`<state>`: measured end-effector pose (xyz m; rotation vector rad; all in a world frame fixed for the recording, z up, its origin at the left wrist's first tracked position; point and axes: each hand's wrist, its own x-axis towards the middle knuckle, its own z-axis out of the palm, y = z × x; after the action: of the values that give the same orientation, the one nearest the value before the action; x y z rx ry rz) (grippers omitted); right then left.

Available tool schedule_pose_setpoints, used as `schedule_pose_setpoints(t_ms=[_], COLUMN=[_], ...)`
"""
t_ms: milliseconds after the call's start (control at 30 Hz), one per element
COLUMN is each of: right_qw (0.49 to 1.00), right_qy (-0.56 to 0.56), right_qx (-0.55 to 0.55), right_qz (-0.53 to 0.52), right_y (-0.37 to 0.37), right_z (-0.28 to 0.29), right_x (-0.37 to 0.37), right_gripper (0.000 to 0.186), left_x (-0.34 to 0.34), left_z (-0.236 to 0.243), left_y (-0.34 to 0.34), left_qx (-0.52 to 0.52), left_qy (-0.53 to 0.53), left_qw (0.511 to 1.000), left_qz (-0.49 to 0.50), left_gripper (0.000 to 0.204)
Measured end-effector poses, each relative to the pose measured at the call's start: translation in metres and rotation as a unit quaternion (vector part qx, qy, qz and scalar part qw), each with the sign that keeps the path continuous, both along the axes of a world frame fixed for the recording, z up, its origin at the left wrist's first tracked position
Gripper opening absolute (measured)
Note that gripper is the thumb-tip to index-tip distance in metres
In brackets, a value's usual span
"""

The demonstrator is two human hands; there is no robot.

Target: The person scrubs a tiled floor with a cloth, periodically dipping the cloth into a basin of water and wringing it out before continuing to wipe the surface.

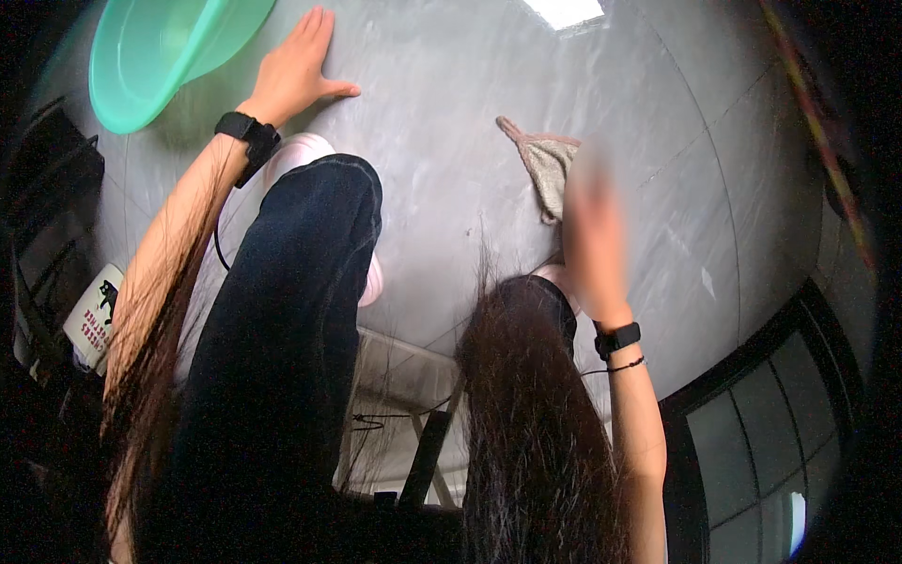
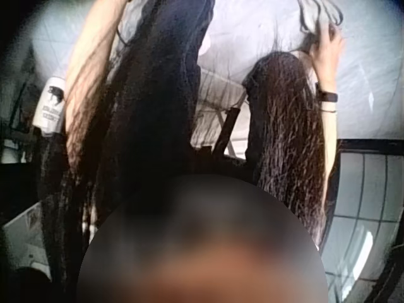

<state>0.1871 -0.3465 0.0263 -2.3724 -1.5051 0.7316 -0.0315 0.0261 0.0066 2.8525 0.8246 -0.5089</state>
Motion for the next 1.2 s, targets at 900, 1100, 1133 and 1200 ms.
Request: schedule_pose_setpoints(t_ms=[900, 1100, 1133, 1200], right_qw=[0.956, 0.910, 0.905, 0.898], right_qy=[0.050, 0.022, 0.026, 0.032], right_qx=[0.021, 0.177, 0.156, 0.138], right_qz=[0.288, 0.374, 0.396, 0.416], right_y=[0.064, 0.057, 0.055, 0.052], right_z=[0.014, -0.035, -0.035, -0.037], right_x=[-0.119, -0.163, -0.163, -0.165], right_gripper=[0.047, 0.032, 0.031, 0.029], left_x=[0.019, 0.000, 0.003, 0.004], left_z=[0.010, 0.014, 0.012, 0.009], left_y=[-0.004, 0.004, 0.003, 0.003], left_qx=[-0.034, -0.012, -0.010, -0.008], left_qy=[-0.025, -0.009, -0.013, -0.014], left_qw=[0.999, 1.000, 1.000, 1.000], left_qz=[0.021, 0.008, 0.007, 0.006], left_gripper=[0.097, 0.098, 0.099, 0.100])
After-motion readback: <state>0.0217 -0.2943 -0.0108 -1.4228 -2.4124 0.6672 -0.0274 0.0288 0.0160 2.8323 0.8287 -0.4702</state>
